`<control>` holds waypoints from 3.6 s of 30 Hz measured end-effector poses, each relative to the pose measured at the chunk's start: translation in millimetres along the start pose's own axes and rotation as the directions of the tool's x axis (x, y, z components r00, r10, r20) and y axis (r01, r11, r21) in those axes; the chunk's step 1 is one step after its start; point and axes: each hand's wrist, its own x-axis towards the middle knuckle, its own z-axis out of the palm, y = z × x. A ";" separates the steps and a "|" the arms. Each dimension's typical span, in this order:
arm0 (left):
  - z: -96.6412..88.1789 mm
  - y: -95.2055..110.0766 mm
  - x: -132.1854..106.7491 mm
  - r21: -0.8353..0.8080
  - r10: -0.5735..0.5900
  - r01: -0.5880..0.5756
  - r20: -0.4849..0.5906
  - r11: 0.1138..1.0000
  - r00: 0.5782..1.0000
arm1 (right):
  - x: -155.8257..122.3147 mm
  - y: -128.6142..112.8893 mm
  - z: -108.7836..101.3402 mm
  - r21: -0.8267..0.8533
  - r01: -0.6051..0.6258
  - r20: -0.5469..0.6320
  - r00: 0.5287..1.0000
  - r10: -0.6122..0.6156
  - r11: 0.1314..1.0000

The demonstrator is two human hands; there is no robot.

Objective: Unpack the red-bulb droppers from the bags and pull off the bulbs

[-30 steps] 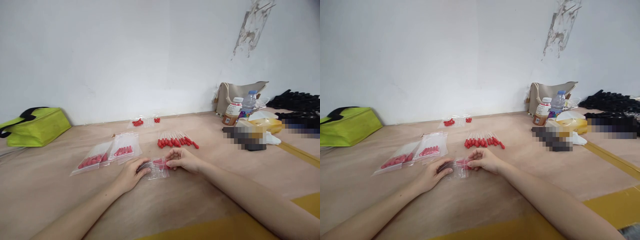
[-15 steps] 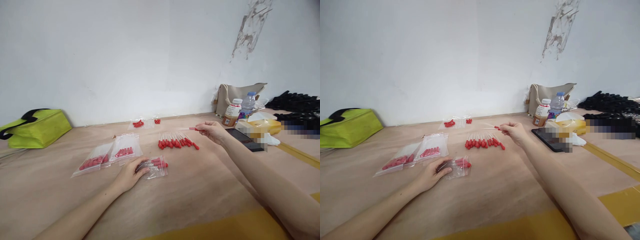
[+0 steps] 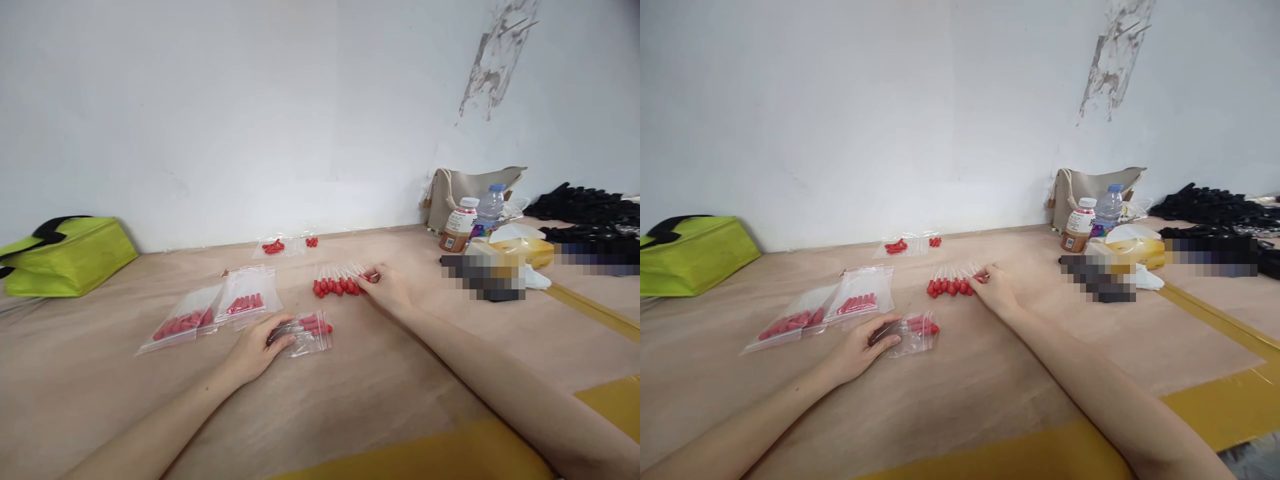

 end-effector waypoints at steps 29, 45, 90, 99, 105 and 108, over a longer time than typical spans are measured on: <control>-4.6 13.2 -5.4 -0.152 0.021 0.001 0.141 0.988 0.990 | -55.9 -43.7 20.2 0.271 0.004 0.621 0.763 -0.178 0.963; -5.1 16.3 -7.1 -0.040 0.189 -0.185 0.274 0.982 0.943 | -55.3 -57.9 3.9 0.148 0.328 0.623 0.702 -0.345 0.933; -12.2 4.3 -12.4 0.020 0.165 -0.180 0.308 0.983 0.937 | 16.1 36.0 -48.0 -0.141 0.474 0.043 0.880 -0.473 0.869; -11.5 4.2 -11.6 -0.009 0.176 -0.181 0.284 0.983 0.942 | 14.5 44.0 -43.9 -0.270 0.631 0.329 0.770 -0.546 0.727; -12.6 6.0 -10.6 -0.011 0.183 -0.188 0.295 0.982 0.938 | 10.8 36.2 -42.7 -0.271 0.677 0.385 0.728 -0.567 0.685; -12.7 6.4 -10.7 -0.011 0.174 -0.179 0.295 0.984 0.939 | 8.4 38.7 -40.0 -0.260 0.601 0.346 0.789 -0.508 0.756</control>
